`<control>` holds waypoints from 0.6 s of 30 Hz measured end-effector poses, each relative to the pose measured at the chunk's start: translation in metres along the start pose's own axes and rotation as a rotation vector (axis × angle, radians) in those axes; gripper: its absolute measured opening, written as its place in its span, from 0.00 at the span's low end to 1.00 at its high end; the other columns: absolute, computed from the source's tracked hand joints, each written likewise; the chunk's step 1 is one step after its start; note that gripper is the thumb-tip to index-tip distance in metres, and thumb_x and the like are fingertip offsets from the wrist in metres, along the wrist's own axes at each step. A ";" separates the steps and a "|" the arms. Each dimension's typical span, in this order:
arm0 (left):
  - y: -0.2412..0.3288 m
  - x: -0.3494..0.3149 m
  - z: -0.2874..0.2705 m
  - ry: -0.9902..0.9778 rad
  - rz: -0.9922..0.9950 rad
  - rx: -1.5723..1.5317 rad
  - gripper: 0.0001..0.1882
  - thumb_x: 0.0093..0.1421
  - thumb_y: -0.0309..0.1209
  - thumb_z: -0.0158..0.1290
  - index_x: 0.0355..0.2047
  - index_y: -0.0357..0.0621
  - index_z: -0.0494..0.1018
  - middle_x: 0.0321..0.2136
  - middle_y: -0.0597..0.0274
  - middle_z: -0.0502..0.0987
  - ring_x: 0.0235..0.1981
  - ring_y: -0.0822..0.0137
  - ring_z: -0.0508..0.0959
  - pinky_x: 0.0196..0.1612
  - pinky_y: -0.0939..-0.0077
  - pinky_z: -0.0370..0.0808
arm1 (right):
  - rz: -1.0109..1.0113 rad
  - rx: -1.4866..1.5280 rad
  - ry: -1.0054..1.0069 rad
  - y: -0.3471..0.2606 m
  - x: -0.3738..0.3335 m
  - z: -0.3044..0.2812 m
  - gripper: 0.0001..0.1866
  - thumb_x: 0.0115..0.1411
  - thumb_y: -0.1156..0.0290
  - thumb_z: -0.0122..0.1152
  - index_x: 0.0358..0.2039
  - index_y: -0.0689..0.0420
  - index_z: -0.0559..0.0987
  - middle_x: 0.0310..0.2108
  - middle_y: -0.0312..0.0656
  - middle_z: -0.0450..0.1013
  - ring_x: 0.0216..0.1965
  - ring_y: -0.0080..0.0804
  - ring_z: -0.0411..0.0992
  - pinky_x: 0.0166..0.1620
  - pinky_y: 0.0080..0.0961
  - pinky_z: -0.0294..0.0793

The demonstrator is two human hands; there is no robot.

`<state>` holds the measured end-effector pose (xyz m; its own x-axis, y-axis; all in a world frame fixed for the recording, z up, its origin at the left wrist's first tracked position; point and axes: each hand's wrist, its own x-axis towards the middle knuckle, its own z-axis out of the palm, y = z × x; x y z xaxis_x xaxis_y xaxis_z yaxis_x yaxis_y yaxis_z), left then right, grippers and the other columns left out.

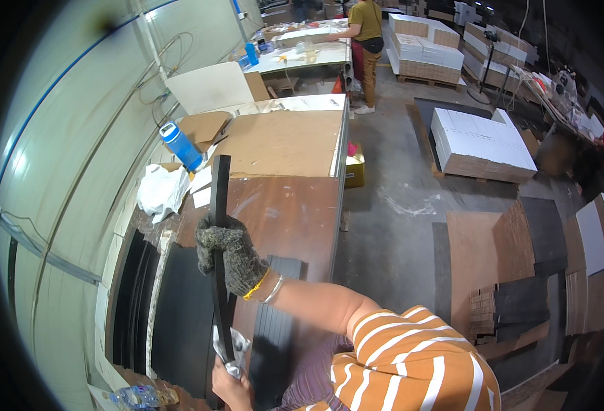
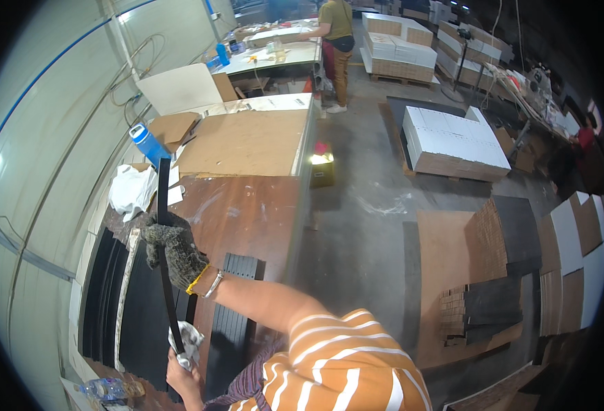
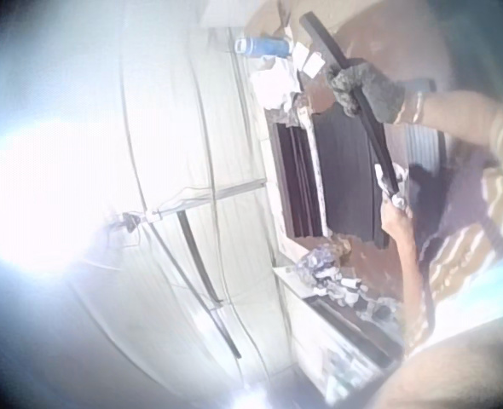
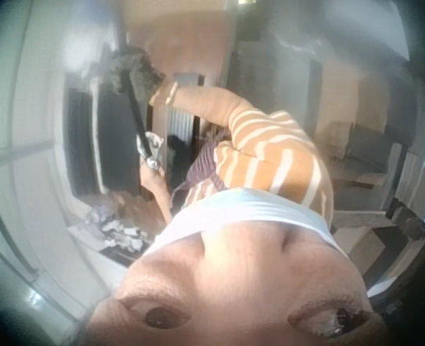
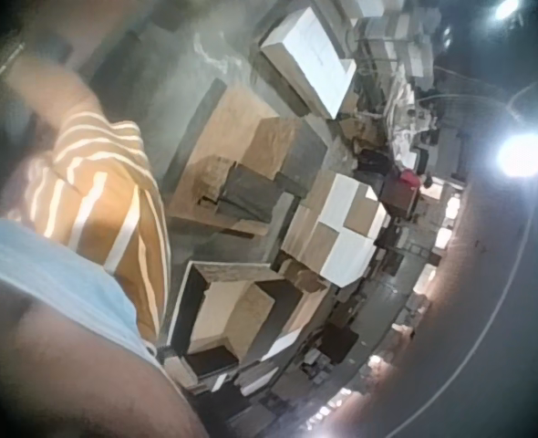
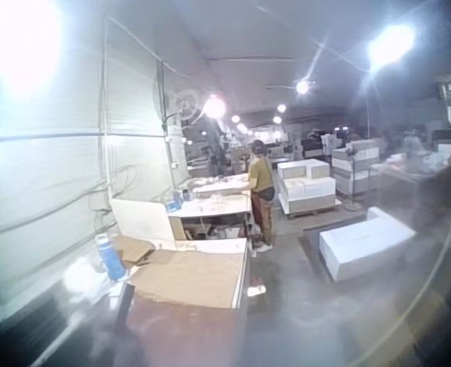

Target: The person wipes and scrubs black ribbed plastic panels on a workbench using a white cloth and a yellow sponge. They handle the panels one at a time, flipping them over to clean both sides, then stack the cleaned pieces.

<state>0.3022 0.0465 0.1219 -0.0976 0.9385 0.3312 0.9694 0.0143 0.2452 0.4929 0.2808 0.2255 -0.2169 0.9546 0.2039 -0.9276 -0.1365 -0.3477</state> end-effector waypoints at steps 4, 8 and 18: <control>-0.027 -0.039 0.010 0.013 -0.018 0.003 0.34 0.44 0.23 0.58 0.57 0.37 0.70 0.40 0.41 0.80 0.38 0.38 0.80 0.40 0.52 0.77 | 0.011 -0.008 0.098 -0.013 0.007 -0.012 0.06 0.60 0.69 0.60 0.34 0.58 0.75 0.19 0.36 0.70 0.18 0.28 0.70 0.24 0.27 0.73; -0.031 -0.041 0.007 0.117 0.036 0.038 0.18 0.59 0.31 0.54 0.49 0.39 0.79 0.33 0.43 0.80 0.31 0.44 0.79 0.36 0.56 0.76 | -0.055 -0.100 0.179 -0.001 0.001 -0.012 0.10 0.65 0.60 0.61 0.34 0.53 0.76 0.19 0.35 0.71 0.22 0.25 0.71 0.27 0.26 0.75; -0.025 -0.021 0.054 0.109 -0.078 0.150 0.38 0.45 0.27 0.59 0.61 0.42 0.68 0.44 0.43 0.79 0.39 0.41 0.80 0.38 0.51 0.76 | 0.186 -0.175 0.333 0.091 -0.058 -0.027 0.09 0.63 0.63 0.66 0.39 0.52 0.78 0.25 0.28 0.71 0.20 0.17 0.69 0.26 0.20 0.75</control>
<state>0.2925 0.0454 0.0602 -0.1901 0.8896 0.4152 0.9798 0.1448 0.1383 0.4294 0.2206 0.1575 -0.2391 0.9553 -0.1740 -0.8100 -0.2951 -0.5068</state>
